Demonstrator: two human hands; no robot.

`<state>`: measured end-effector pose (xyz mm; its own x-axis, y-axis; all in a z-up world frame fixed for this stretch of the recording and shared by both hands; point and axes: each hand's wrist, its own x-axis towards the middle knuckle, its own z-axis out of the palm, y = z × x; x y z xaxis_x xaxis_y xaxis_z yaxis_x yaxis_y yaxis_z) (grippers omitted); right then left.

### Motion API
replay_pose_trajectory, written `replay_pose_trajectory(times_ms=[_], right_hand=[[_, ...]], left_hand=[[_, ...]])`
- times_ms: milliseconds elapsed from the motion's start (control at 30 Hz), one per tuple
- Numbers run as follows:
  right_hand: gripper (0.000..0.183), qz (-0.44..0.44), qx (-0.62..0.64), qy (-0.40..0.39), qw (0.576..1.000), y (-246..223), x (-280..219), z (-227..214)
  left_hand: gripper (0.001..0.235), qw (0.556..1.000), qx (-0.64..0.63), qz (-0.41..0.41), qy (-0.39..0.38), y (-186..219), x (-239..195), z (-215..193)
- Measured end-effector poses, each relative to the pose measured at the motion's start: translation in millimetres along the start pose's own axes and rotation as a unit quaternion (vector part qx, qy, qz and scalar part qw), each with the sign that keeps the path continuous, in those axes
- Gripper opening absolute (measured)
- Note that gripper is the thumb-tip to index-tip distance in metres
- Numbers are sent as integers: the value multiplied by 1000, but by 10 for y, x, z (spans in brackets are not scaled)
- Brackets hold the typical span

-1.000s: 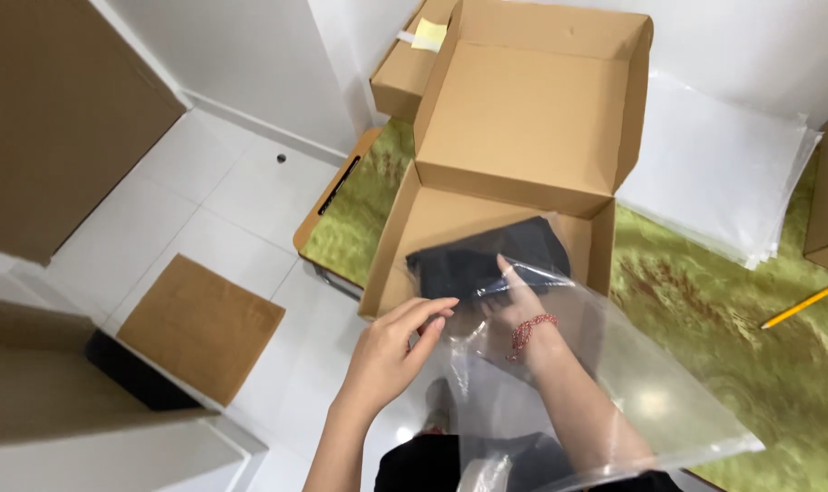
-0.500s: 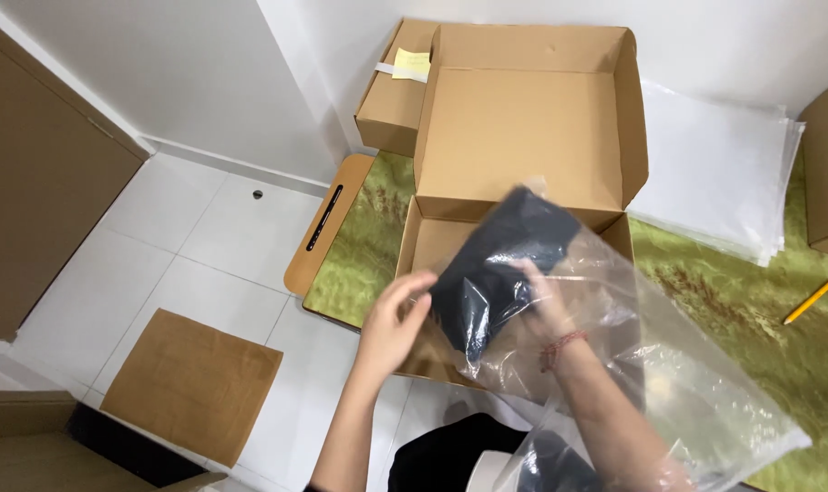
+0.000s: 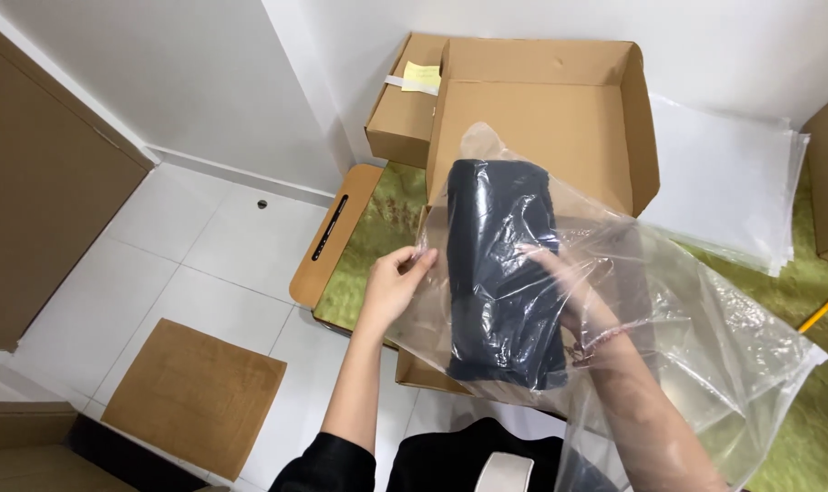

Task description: The person unties ribbons on cardboard boxes, opens them, and removes plastic-wrapped clothing items. They unwrap a gray t-shirt and a black garment, place the gray t-shirt on a hanger, and hang it on a clothing rack.

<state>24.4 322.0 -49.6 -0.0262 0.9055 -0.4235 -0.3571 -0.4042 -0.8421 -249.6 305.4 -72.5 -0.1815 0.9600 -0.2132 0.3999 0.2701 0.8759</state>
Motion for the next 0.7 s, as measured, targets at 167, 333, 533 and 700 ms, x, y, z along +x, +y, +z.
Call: replay_pose_trajectory(times_ms=[167,333,533,700], right_hand=[[43,-46,-125,6,991,-257,-122,-35],[57,-116,-334,24,935,-365,-74,-508],[51,-85,-322,75,940,-479,-37,-965],[87,-37,-345,135,928,-863,-544,-956]], left_hand=[[15,982,-175,28,63,274,-265,-152],[19,953,-264,17,146,183,-216,-104],[31,935,-305,0,179,171,-234,-206],[14,887,-389,-50,244,216,-292,-439]])
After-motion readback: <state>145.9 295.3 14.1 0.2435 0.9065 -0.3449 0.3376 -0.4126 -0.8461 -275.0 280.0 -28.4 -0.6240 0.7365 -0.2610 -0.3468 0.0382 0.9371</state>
